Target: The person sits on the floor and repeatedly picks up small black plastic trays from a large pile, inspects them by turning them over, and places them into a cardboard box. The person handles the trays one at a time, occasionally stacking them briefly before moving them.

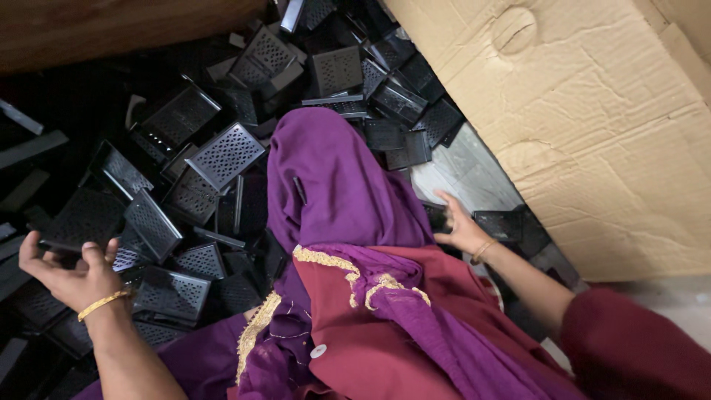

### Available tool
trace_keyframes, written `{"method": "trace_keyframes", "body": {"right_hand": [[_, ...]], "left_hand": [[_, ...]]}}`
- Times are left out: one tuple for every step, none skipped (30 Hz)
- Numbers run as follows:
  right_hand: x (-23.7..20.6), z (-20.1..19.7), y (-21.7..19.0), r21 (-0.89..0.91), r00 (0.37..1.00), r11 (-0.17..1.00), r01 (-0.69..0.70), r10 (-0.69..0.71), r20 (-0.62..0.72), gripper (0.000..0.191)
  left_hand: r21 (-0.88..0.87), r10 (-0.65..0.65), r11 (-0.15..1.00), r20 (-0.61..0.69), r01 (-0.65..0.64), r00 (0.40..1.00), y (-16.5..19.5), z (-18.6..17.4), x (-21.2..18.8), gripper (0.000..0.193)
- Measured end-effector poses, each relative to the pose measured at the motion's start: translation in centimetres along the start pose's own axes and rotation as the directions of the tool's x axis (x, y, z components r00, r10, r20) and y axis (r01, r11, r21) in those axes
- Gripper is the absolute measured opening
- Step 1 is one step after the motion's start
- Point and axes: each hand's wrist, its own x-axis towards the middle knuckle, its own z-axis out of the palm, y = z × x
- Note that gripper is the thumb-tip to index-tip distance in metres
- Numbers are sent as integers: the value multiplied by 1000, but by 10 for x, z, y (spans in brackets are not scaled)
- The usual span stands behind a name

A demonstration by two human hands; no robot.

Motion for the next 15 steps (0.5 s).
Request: {"method": "trace_keyframes", "body": {"right_hand": [[2,4,-5,-79,1000,997,-15,14,-11,104],[5,7,-10,-158,999,987,-32,28,-26,108],[7,6,-15,-142,999,990,5,1,43,96],[11,4,-20,-125,993,991,42,-28,112,84],[14,-2,-28,-108,982,991,74,-53,182,73],[17,-8,-38,-137,982,985,108,-84,172,66],[20,-16,-51,-164,980,976,145,-118,162,59],[23,-23,-68,-193,976,964,182,-154,153,52],[24,-30,-88,-210,990,968,136,-123,74,51],[24,-38,-112,-224,996,971,87,-91,-9,49],[23,-42,-138,-338,977,927,162,-199,-76,51],[21,-45,-167,-452,943,865,219,-307,-131,53],[16,-43,-195,-414,904,869,270,-377,-200,50],[11,-39,-222,-381,856,866,324,-439,-272,46],[4,-33,-248,-149,867,911,385,-413,-279,48]], "left_hand": [[-12,-12,1000,-13,12,1000,0,0,1,74],[-11,-10,1000,-20,10,1000,-1,0,1,74],[-7,-2,1000,-23,2,1000,-2,1,2,74],[-2,6,1000,-26,-6,1000,-2,2,4,74],[12,15,1000,-26,-15,1000,-2,2,2,74],[17,16,1000,-29,-16,999,-2,1,3,74],[22,17,1000,-31,-16,999,-1,0,3,74],[14,12,1000,-37,-11,999,-1,0,4,75],[5,6,1000,-41,-6,999,-1,-1,4,75],[35,11,999,-42,-9,999,-1,-2,4,74],[62,16,998,-42,-13,999,-2,-2,4,73],[70,18,997,-38,-15,999,-3,-2,3,73],[77,20,997,-35,-17,999,-3,-1,2,72],[63,20,998,-29,-18,999,-4,-1,3,72],[60,21,998,-25,-19,999,-4,-1,2,72]]}}
